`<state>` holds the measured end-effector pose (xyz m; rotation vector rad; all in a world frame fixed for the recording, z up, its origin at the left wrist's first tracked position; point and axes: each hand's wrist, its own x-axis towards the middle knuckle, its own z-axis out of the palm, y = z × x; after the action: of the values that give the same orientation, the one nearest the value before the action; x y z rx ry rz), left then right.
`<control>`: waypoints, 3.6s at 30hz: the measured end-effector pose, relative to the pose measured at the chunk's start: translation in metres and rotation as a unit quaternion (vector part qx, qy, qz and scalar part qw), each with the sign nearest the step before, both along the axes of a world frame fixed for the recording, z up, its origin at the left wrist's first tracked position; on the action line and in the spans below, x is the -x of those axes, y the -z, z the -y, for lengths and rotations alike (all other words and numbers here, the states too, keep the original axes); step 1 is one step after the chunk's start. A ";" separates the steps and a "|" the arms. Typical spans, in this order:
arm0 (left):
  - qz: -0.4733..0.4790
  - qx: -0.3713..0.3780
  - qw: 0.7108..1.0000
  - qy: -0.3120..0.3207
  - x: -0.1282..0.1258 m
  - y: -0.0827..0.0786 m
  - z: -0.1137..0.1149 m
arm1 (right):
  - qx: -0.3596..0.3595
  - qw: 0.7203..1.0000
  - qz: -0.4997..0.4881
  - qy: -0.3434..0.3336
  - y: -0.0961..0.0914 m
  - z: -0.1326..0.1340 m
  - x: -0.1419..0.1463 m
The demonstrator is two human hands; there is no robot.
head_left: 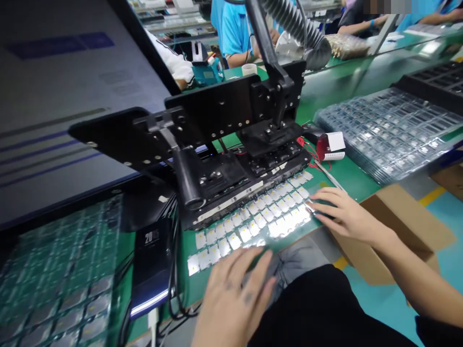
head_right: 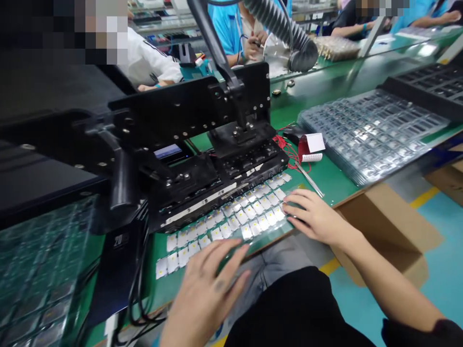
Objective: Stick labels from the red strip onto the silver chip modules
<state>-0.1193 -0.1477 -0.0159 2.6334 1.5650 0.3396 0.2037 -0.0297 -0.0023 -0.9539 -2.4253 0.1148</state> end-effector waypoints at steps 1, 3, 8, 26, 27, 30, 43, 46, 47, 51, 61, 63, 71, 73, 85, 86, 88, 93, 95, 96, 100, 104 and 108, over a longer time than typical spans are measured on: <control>0.013 0.008 1.000 0.017 -0.031 0.003 -0.013 | 0.003 1.000 0.007 -0.002 0.003 0.000 0.000; 0.025 0.020 0.998 0.046 -0.080 0.006 -0.037 | 0.014 1.000 0.017 0.000 0.012 0.000 -0.003; 0.006 -0.007 1.000 0.020 -0.123 0.006 -0.068 | 0.027 0.999 0.035 -0.017 0.031 0.000 -0.020; 0.000 0.004 0.998 0.062 -0.130 -0.012 -0.086 | 0.000 0.992 0.041 -0.123 0.015 -0.017 -0.029; -0.003 -0.004 0.998 0.067 -0.130 -0.013 -0.088 | -0.006 0.991 0.036 -0.127 0.016 -0.018 -0.029; 0.003 -0.060 0.995 0.079 -0.127 -0.022 -0.095 | -0.027 0.990 0.014 -0.135 0.012 -0.026 -0.028; 0.042 -0.130 0.984 -0.113 -0.073 -0.037 -0.179 | -0.084 0.984 -0.121 -0.096 -0.022 -0.137 0.030; 0.025 -0.125 0.984 -0.121 -0.075 -0.032 -0.189 | -0.068 0.988 -0.100 -0.100 -0.014 -0.155 0.038; 0.021 -0.124 0.984 -0.124 -0.076 -0.031 -0.191 | -0.066 0.988 -0.096 -0.104 -0.012 -0.160 0.039; 0.013 -0.127 0.981 -0.144 -0.080 -0.031 -0.196 | -0.075 0.986 -0.098 -0.114 -0.008 -0.170 0.042; 0.008 -0.130 0.978 -0.164 -0.083 -0.037 -0.200 | -0.048 0.986 -0.091 -0.134 -0.007 -0.176 0.044; 0.009 -0.126 0.979 -0.158 -0.082 -0.039 -0.201 | -0.040 0.985 -0.091 -0.141 -0.008 -0.176 0.043; 0.023 -0.119 0.984 -0.130 -0.080 -0.040 -0.201 | -0.021 0.985 -0.098 -0.137 -0.008 -0.175 0.042; 0.027 -0.121 0.985 -0.121 -0.080 -0.039 -0.202 | -0.014 0.987 -0.090 -0.135 -0.008 -0.175 0.041; 0.038 -0.137 0.979 -0.143 -0.083 -0.036 -0.202 | -0.021 0.984 -0.114 -0.137 -0.008 -0.175 0.041; 0.038 -0.137 0.979 -0.145 -0.083 -0.035 -0.202 | -0.021 0.984 -0.112 -0.135 -0.008 -0.174 0.041; 0.038 -0.138 0.979 -0.148 -0.083 -0.035 -0.202 | -0.017 0.985 -0.107 -0.133 -0.008 -0.173 0.041; 0.035 -0.144 0.976 -0.157 -0.085 -0.034 -0.202 | -0.022 0.983 -0.122 -0.132 -0.007 -0.172 0.042; 0.033 -0.146 0.976 -0.157 -0.085 -0.034 -0.202 | -0.015 0.984 -0.120 -0.127 -0.007 -0.171 0.041; 0.033 -0.148 0.976 -0.155 -0.085 -0.034 -0.201 | -0.009 0.985 -0.117 -0.123 -0.006 -0.171 0.041; 0.032 -0.152 0.977 -0.147 -0.085 -0.034 -0.202 | 0.006 0.986 -0.115 -0.120 -0.006 -0.171 0.041; 0.029 -0.153 0.977 -0.143 -0.084 -0.034 -0.201 | 0.004 0.985 -0.121 -0.121 -0.004 -0.171 0.041; 0.020 -0.143 0.982 -0.124 -0.083 -0.034 -0.198 | 0.000 0.985 -0.123 -0.124 -0.002 -0.171 0.040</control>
<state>-0.0358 0.0501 0.0179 2.6041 1.9706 0.6769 0.1632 0.1412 -0.0005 -0.5938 -2.3003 0.3032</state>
